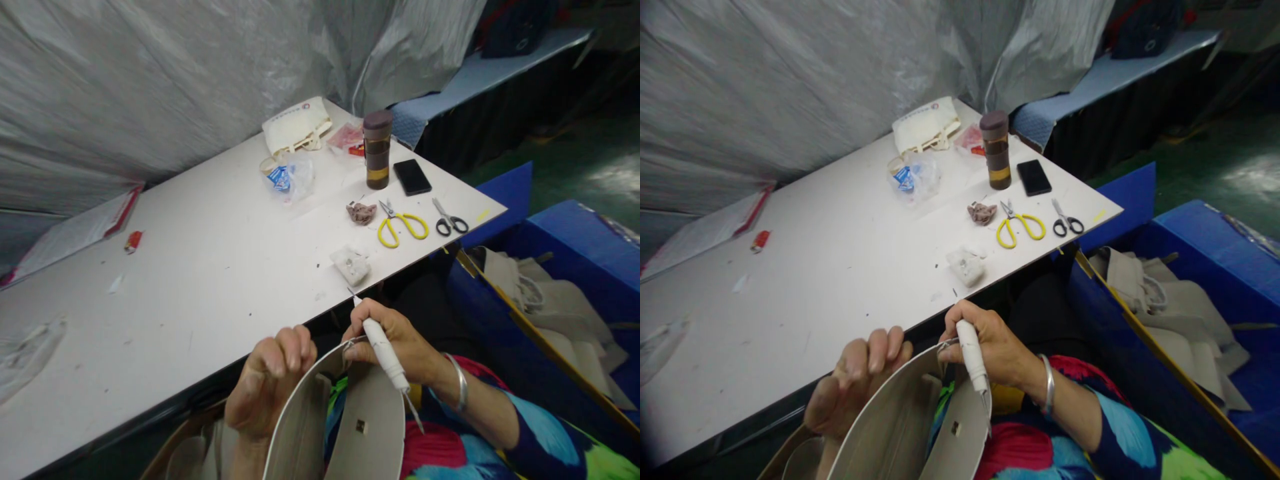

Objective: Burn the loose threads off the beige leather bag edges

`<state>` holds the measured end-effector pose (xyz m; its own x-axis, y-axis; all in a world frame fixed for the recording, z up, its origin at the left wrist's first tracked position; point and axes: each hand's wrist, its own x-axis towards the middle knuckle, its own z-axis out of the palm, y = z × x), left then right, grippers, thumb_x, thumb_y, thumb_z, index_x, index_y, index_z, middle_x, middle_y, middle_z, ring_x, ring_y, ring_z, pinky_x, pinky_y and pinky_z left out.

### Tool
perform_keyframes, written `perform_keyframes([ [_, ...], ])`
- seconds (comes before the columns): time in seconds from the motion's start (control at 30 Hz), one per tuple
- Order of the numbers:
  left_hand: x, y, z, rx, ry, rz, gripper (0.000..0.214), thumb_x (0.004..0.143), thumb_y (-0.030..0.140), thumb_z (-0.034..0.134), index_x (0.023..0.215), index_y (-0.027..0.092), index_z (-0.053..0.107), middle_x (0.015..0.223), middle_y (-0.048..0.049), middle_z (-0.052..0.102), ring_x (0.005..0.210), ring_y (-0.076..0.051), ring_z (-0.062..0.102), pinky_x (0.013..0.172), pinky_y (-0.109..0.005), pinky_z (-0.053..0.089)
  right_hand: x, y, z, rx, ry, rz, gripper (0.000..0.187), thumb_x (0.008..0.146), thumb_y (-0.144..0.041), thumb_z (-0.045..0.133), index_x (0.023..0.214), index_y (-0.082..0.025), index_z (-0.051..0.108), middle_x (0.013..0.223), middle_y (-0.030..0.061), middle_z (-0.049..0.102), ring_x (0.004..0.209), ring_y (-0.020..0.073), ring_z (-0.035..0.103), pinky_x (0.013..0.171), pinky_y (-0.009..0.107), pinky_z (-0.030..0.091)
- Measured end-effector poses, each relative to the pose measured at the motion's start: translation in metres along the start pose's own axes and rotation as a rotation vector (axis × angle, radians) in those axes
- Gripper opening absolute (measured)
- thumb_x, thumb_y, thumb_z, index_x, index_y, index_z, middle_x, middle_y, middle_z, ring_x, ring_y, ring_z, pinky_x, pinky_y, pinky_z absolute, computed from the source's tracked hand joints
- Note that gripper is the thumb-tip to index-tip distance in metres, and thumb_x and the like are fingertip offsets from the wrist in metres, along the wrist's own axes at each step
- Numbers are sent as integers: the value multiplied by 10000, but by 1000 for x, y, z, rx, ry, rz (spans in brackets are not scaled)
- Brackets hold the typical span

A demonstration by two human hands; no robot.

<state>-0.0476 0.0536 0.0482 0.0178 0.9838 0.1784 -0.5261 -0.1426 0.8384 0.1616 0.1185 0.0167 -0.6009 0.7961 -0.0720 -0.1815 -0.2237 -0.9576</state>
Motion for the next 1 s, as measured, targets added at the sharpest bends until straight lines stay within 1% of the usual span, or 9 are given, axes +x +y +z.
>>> perform_keyframes([
  [0.03,3,-2,1,20,48,-73,257,862,513,672,912,262,687,930,-46,631,889,-214,607,774,-348,550,0,1,-1,-18,0,-6,269,841,-314,808,904,-210,568,856,3,730,716,141,669,676,253,542],
  [0.1,10,-3,4,81,25,-256,418,831,560,701,1113,250,692,1174,-97,618,1073,-282,611,891,-414,547,-2,1,-4,-80,10,-33,240,873,-331,785,901,-205,583,826,-11,705,683,120,625,652,231,508],
  [0.2,21,0,6,110,-75,-525,587,785,586,745,1225,207,661,1180,-129,631,1095,-325,628,907,-420,527,-4,2,-8,-184,46,-86,206,912,-347,748,898,-196,609,796,-23,659,653,101,559,622,212,458],
  [0.3,31,2,4,129,-99,-692,565,778,585,756,1181,196,682,1104,-123,660,987,-301,663,826,-380,527,-5,3,-12,-236,82,-105,180,924,-329,735,900,-195,617,788,-29,633,655,100,530,621,210,438],
  [0.47,46,-14,-3,206,-19,-678,564,818,697,672,1083,208,764,973,-105,698,878,-280,682,785,-387,540,-2,6,-16,-223,56,-113,126,922,-260,725,928,-196,616,789,-36,607,657,95,499,613,204,420],
  [0.53,50,-21,-3,296,-62,-694,544,829,682,678,1061,201,783,991,-113,736,894,-287,686,812,-395,539,0,9,-16,-246,84,-117,105,923,-242,712,931,-200,617,770,-43,588,649,97,498,603,204,412],
  [0.7,55,-19,-1,496,-181,-795,524,795,489,802,1240,216,756,1151,-94,766,1119,-333,669,1039,-449,482,3,17,-13,-300,207,-82,100,913,-230,705,901,-210,607,734,-46,587,632,107,507,595,216,406],
  [0.83,56,-10,-4,497,-189,-805,607,802,489,785,1341,220,706,1288,-114,733,1273,-359,608,1089,-462,462,6,20,-13,-250,247,-28,181,931,-346,715,897,-215,595,690,-52,552,601,111,481,554,215,385],
  [1.0,55,-21,-5,601,-85,-875,432,753,259,766,1182,206,758,1072,-65,775,1067,-305,674,961,-411,502,12,29,-9,-213,247,34,264,877,-399,780,864,-210,597,690,-50,548,603,113,475,558,215,388],
])
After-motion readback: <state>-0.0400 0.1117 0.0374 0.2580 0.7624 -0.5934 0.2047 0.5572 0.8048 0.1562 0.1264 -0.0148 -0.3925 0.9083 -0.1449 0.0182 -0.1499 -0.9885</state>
